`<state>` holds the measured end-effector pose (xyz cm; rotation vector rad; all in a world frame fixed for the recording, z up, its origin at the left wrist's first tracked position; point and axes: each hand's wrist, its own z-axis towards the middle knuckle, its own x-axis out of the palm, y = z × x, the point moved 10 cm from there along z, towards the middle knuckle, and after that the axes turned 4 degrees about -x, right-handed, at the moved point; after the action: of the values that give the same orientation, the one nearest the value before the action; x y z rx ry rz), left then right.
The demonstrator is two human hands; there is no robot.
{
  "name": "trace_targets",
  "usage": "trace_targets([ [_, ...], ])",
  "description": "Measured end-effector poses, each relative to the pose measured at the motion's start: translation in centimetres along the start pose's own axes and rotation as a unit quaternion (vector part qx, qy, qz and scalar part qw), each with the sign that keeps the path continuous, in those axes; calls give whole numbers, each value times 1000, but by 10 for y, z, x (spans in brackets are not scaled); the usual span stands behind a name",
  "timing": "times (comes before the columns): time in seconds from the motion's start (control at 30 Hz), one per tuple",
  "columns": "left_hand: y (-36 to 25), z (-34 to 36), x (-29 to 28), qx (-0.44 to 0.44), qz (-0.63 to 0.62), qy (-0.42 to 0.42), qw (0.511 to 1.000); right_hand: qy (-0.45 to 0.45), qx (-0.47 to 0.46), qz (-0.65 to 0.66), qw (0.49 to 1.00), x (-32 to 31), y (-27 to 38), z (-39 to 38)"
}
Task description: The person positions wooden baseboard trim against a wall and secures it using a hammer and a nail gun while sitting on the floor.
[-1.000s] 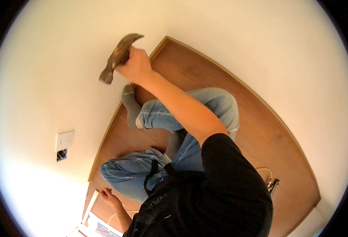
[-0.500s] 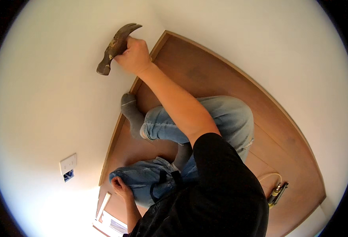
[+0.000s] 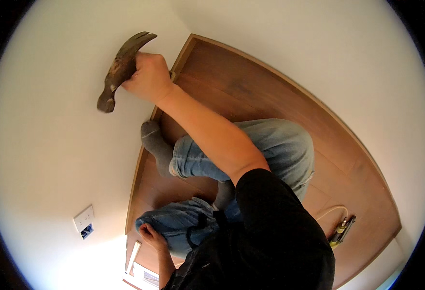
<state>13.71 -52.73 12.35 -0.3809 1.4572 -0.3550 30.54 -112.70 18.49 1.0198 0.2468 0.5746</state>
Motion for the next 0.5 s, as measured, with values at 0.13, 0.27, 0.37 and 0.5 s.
trace_targets([
  [0.13,0,-1,3,-8,14,2,1000,16,-63,-42,997,-5,28,3],
  [0.27,-4,4,3,-7,13,8,1000,-32,-58,23,997,-9,-1,8],
  [0.37,3,2,2,-10,5,10,1000,17,-12,-6,1000,-4,-6,6],
  [0.5,0,-5,0,-22,-3,-4,1000,13,-40,3,999,-3,6,4],
])
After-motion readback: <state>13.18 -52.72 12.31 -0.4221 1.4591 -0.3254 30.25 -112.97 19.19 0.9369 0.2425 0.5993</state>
